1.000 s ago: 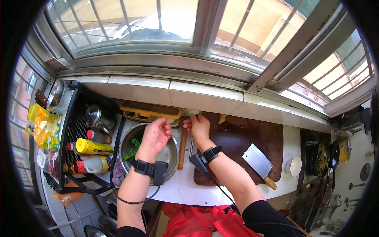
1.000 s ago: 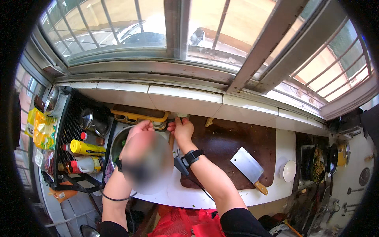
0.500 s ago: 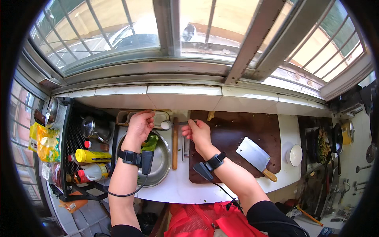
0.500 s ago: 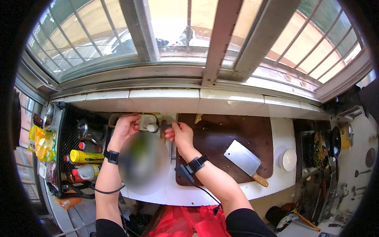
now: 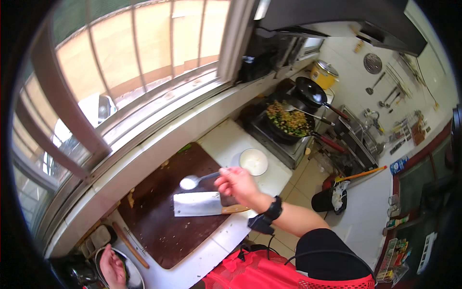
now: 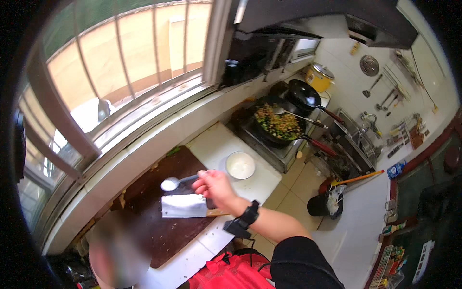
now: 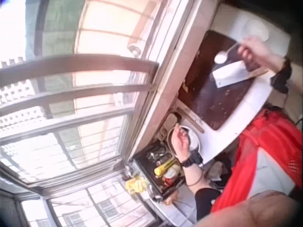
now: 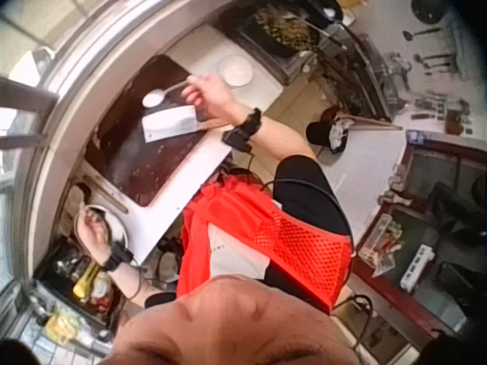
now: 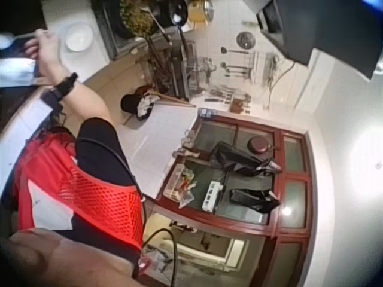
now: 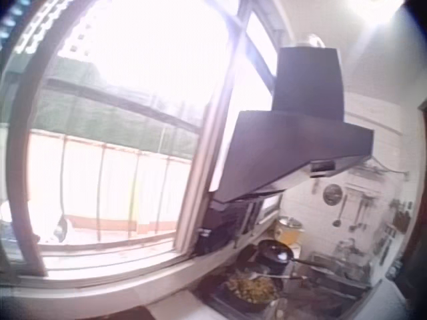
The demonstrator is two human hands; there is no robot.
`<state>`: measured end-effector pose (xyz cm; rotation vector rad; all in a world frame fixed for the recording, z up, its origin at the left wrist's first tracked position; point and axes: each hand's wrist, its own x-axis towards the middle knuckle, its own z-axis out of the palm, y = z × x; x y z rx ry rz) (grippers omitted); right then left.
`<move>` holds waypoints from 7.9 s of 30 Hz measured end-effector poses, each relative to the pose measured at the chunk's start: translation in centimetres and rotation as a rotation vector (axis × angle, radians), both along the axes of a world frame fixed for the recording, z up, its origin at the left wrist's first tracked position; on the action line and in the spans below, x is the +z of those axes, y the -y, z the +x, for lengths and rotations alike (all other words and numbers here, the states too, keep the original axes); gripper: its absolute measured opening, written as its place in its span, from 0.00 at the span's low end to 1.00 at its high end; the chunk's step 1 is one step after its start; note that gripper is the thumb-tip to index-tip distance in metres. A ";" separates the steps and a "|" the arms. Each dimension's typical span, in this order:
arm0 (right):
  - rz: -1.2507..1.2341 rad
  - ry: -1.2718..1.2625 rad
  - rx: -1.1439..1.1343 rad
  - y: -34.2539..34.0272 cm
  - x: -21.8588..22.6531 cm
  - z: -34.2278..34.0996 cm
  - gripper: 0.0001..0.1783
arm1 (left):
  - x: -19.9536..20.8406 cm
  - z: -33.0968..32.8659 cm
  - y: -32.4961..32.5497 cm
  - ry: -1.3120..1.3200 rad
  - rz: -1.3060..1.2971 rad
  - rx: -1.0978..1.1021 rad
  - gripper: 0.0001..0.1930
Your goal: The person stirs chopped vegetables in a pan using a spatula, adds seasoning from a small container using a spoon, and then washes and chops more greens on a wooden cutting board with a cleaver.
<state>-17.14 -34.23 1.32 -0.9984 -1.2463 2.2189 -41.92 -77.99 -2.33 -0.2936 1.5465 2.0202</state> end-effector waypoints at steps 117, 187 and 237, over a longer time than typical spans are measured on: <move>0.439 0.299 0.460 -0.3 -1.3 18.9 0.21 | -2.8 26.7 -15.6 0.462 0.119 -0.376 0.12; 2.130 0.567 1.095 -65.8 16.7 32.0 0.12 | 0.3 64.3 -73.2 0.522 0.190 -0.214 0.15; 1.386 0.723 1.431 -68.9 2.7 30.2 0.22 | 1.9 64.8 -74.1 0.505 0.194 -0.169 0.14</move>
